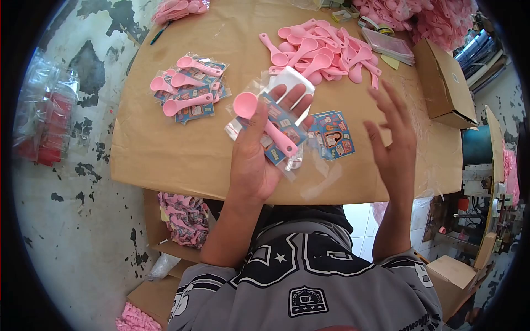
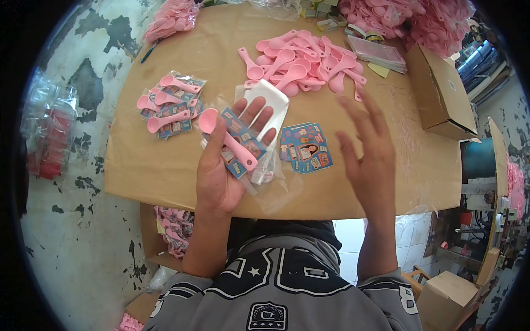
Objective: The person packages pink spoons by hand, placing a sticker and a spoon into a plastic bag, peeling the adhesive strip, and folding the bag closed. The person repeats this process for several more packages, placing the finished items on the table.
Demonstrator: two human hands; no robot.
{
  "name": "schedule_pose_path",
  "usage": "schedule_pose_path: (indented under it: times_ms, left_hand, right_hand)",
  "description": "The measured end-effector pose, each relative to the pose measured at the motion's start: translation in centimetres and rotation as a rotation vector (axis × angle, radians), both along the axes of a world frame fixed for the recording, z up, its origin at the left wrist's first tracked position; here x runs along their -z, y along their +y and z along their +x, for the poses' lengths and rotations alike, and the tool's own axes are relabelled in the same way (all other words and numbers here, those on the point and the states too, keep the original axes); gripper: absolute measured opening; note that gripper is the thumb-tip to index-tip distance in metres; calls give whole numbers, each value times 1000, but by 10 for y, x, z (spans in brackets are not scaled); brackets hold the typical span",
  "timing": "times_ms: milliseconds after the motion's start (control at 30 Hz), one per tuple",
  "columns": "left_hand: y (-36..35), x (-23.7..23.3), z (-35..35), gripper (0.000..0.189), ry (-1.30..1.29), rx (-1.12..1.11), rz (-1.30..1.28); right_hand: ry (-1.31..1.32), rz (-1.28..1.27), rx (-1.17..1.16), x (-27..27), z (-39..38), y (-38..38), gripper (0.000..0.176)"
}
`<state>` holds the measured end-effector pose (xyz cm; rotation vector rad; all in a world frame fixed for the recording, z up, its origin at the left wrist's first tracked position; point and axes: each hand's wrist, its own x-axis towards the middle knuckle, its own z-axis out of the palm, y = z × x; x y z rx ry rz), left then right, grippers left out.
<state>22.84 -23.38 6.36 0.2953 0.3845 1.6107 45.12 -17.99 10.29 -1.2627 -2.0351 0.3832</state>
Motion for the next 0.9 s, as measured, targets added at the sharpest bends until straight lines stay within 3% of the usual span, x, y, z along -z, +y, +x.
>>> schedule_pose_path:
  times_ms: [100, 167, 333, 400, 500, 533, 667, 867, 900]
  left_hand:
    - [1, 4, 10, 54, -48, 75, -27]
    - [0, 3, 17, 56, -72, 122, -47]
    - [-2, 2, 22, 62, 20, 222, -32]
    - [-3, 2, 18, 64, 24, 205, -47]
    - [0, 7, 16, 69, 234, 150, -19]
    - [0, 7, 12, 69, 319, 152, 17]
    - [-5, -5, 16, 57, 639, 192, 81]
    - [-9, -11, 24, 45, 747, 123, -77]
    - [-10, -12, 25, 46, 775, 97, -74]
  right_hand:
    - [-172, 290, -242, 11, -16, -10, 45]
    - [-90, 315, -357, 17, -27, -16, 42]
    - [175, 242, -513, 16, -31, -12, 36]
    - [344, 95, -556, 10, -21, -9, 31]
    - [679, -282, -510, 12, -8, -12, 20]
    - [793, -276, -422, 18, -14, -14, 25]
    - [731, -607, -326, 21, -13, -16, 56]
    - [784, -609, -243, 20, -21, -24, 52]
    - [665, -376, -188, 23, -20, -22, 49]
